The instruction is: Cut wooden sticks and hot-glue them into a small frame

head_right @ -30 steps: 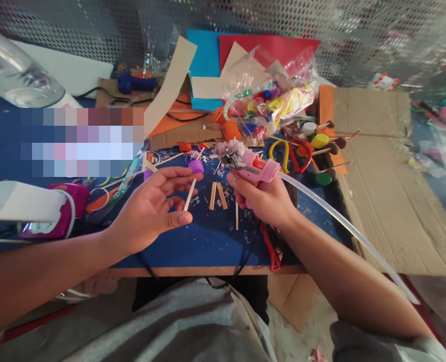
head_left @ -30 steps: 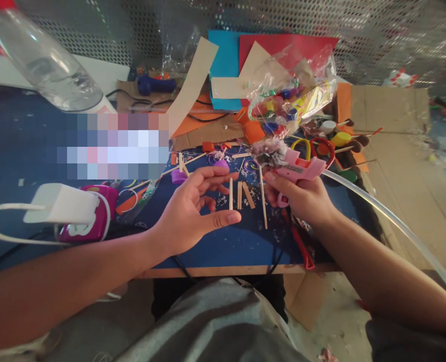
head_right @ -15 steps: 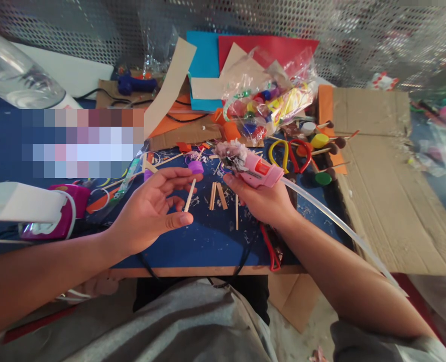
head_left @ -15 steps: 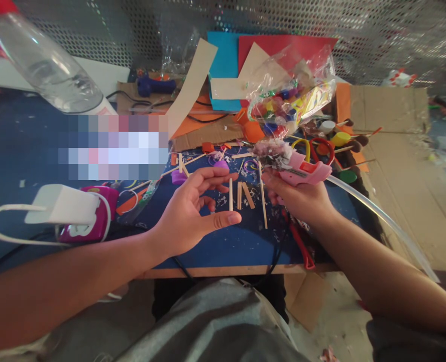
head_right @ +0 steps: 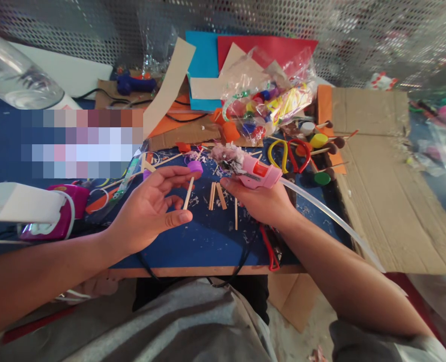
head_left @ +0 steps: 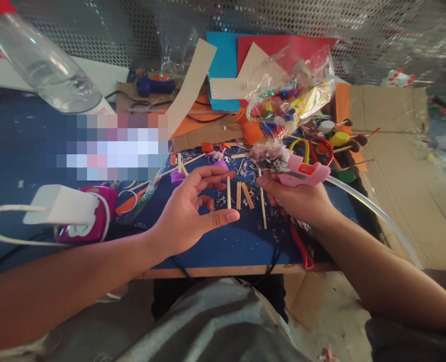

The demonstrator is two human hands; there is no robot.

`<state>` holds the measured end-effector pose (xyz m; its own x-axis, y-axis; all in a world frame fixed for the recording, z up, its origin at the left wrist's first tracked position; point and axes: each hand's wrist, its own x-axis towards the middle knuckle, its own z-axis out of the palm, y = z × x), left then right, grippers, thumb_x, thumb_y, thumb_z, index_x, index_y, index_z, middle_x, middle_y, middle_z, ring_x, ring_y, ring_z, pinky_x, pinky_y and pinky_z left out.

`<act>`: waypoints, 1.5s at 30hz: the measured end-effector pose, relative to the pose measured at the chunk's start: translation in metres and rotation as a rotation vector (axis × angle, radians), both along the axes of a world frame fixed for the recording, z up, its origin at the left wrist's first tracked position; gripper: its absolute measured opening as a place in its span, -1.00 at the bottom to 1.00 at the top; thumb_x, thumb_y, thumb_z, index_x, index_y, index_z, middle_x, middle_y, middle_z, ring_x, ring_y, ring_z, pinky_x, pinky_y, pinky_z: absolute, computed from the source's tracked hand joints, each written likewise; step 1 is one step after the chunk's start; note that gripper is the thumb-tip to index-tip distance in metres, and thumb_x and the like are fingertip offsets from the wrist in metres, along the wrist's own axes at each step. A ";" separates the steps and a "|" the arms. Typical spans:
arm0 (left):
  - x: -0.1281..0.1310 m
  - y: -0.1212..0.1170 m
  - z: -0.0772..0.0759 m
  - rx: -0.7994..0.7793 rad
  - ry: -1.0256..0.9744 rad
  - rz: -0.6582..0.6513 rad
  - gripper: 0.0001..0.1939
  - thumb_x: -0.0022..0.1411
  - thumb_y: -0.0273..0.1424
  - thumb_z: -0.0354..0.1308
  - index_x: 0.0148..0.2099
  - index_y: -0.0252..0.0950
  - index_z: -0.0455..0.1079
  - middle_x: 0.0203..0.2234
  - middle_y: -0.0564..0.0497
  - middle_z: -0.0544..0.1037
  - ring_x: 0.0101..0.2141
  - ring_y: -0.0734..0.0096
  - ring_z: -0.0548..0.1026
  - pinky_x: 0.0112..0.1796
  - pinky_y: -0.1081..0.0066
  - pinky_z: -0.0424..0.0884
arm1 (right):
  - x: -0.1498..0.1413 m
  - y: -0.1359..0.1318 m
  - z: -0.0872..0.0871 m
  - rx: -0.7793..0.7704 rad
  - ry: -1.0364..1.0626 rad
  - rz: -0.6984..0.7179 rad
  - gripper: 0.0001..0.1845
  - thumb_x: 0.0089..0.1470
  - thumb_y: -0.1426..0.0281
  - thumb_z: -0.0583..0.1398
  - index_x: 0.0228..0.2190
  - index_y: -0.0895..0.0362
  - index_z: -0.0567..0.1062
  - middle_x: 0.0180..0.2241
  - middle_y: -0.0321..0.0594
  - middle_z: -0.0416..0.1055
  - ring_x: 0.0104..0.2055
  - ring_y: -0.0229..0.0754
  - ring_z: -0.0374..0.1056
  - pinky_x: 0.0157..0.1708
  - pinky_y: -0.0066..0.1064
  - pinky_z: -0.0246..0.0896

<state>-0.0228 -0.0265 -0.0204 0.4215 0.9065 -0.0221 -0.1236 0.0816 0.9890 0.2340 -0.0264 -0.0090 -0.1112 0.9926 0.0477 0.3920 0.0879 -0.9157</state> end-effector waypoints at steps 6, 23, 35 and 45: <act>0.001 0.003 0.000 0.013 0.019 0.053 -0.20 0.04 -0.30 0.71 0.26 -0.12 0.43 0.33 -0.13 0.58 0.22 0.12 0.52 -0.19 0.40 0.44 | 0.000 0.000 -0.001 -0.058 0.113 -0.003 -0.72 0.21 0.14 0.49 -0.20 0.04 0.66 -0.62 -0.46 0.32 -0.64 -0.34 0.16 -0.67 -0.49 0.17; 0.000 0.000 -0.002 0.112 -0.130 0.066 -0.16 0.03 -0.28 0.74 0.26 -0.05 0.40 0.34 -0.10 0.60 0.25 0.14 0.55 -0.21 0.42 0.48 | 0.012 -0.004 -0.004 0.326 0.060 0.386 -0.66 0.29 0.28 0.47 0.08 -0.07 0.75 0.09 -0.21 0.76 0.18 0.05 0.69 0.30 -0.08 0.61; -0.001 -0.001 -0.001 0.141 -0.147 0.077 -0.20 0.04 -0.26 0.74 0.24 -0.04 0.43 0.37 -0.09 0.59 0.34 0.05 0.53 -0.21 0.38 0.50 | 0.012 -0.003 -0.003 0.348 0.006 0.376 -0.68 0.27 0.34 0.47 0.05 -0.04 0.76 0.06 -0.20 0.77 0.19 0.06 0.69 0.33 -0.08 0.60; -0.001 -0.002 0.003 0.139 -0.114 0.092 -0.23 0.10 -0.23 0.71 0.23 -0.06 0.39 0.38 -0.09 0.58 0.32 0.03 0.54 -0.20 0.31 0.53 | 0.012 -0.005 0.000 0.279 0.048 0.363 -0.65 0.22 0.24 0.52 0.03 -0.03 0.76 0.04 -0.15 0.77 0.17 0.08 0.70 0.31 -0.06 0.61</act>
<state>-0.0234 -0.0285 -0.0170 0.3290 0.9325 0.1491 -0.2357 -0.0718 0.9692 0.2458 -0.0315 -0.0093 -0.4407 0.8381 0.3216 0.2478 0.4579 -0.8537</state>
